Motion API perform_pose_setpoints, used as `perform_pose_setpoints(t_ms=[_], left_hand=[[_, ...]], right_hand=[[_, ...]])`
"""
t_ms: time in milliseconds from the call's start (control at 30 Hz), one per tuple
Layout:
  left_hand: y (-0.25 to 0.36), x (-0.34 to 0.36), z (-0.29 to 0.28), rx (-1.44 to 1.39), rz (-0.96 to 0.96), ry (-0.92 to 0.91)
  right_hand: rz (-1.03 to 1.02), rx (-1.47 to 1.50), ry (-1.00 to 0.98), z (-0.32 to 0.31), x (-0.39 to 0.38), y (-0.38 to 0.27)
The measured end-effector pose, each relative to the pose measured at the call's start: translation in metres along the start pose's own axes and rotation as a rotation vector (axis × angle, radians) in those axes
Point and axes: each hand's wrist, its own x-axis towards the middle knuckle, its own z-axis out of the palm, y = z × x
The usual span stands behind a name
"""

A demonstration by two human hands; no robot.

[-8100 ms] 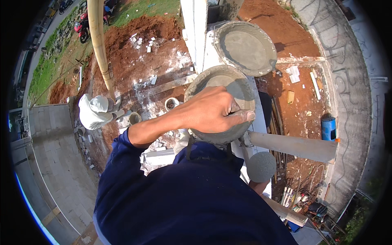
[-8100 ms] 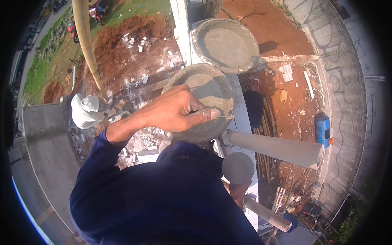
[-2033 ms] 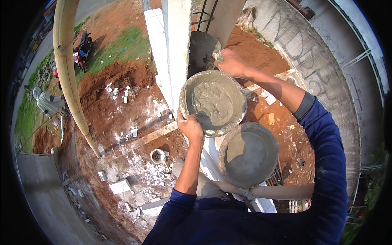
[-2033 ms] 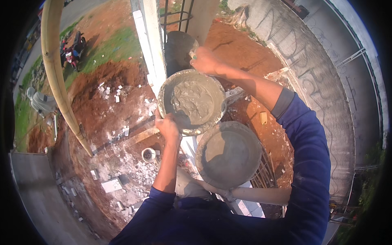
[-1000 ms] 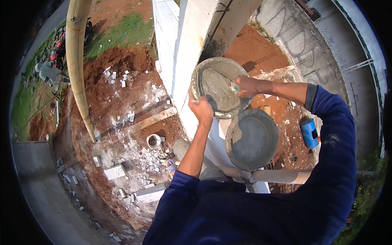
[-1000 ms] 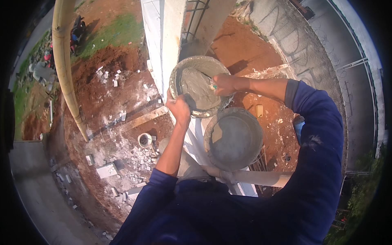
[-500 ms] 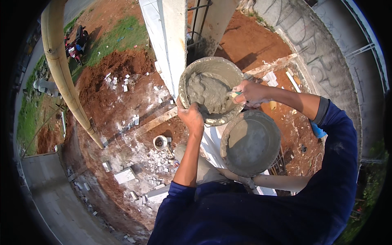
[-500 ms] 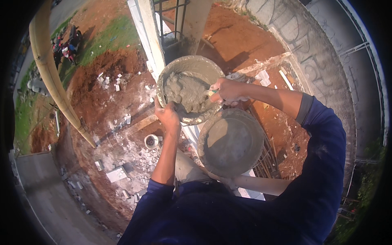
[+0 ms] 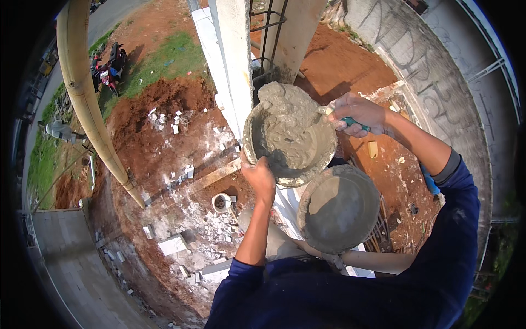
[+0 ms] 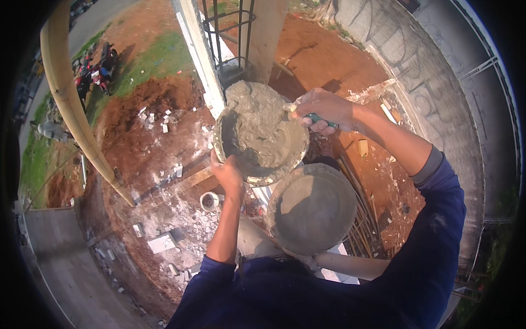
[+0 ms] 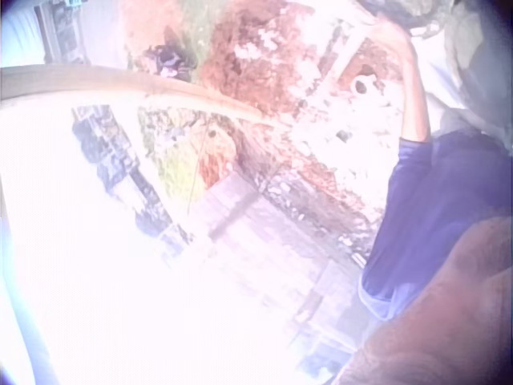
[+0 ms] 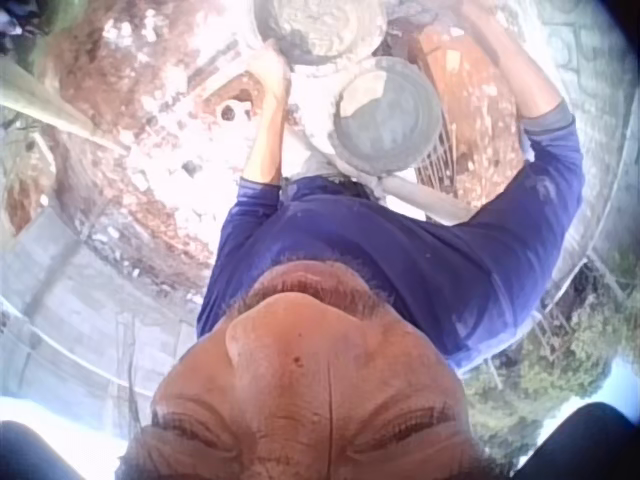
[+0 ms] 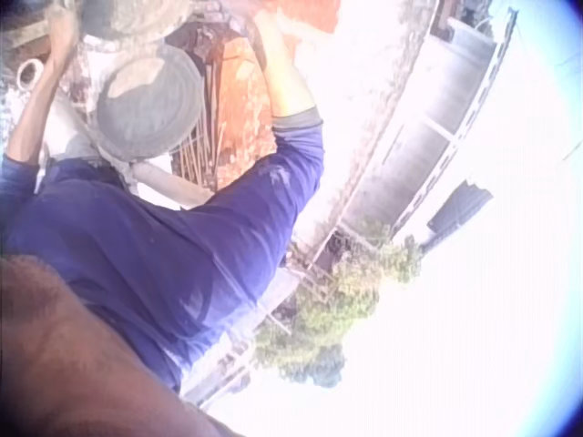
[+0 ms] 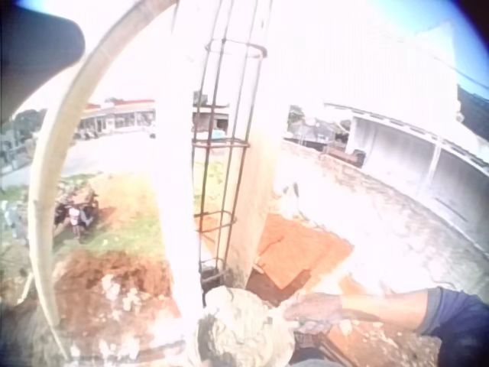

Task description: The person scoops wet cement from a bucket with a trowel and applies it to a vertical concrete column. The person repeatedly transfers cement from the bucket to the column surface, smoothing it with the trowel.

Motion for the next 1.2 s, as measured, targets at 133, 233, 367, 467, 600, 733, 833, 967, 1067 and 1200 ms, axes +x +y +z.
perform_pose_setpoints(t_ms=[133, 233, 367, 467, 600, 733, 833, 967, 1067, 1200], left_hand=[[0.002, 0.0, 0.001, 0.046, -0.007, 0.025], [0.007, 0.0, 0.001, 0.056, 0.033, 0.046], [0.014, -0.005, 0.014, -0.129, -0.041, 0.019], [0.011, 0.0, 0.002, 0.074, 0.004, 0.019], [0.005, 0.003, 0.002, 0.118, 0.111, 0.029], [0.017, -0.004, 0.006, 0.104, 0.139, 0.047], [0.02, -0.005, 0.009, 0.059, 0.106, 0.018], [0.014, -0.002, 0.009, 0.055, 0.113, 0.031], [0.017, -0.001, 0.008, 0.042, 0.121, 0.031], [0.023, -0.003, 0.01, 0.065, 0.087, 0.021]], right_hand=[[-0.194, -0.022, 0.176, -0.001, 0.025, -0.028], [-0.343, -0.299, 0.499, 0.015, 0.094, -0.017], [-0.668, -0.767, 0.75, -0.005, 0.132, 0.009], [-0.546, -0.828, 0.756, 0.024, 0.083, -0.02], [-0.457, -1.248, 0.765, 0.032, 0.011, -0.04], [-0.267, -1.442, 0.373, 0.045, -0.035, -0.063], [-0.279, -1.639, 0.355, 0.058, -0.012, -0.026], [-0.188, -1.537, 0.131, 0.054, 0.049, 0.027], [-0.081, -1.356, -0.06, 0.049, 0.079, 0.03], [0.003, -1.068, -0.056, 0.049, 0.079, 0.048]])
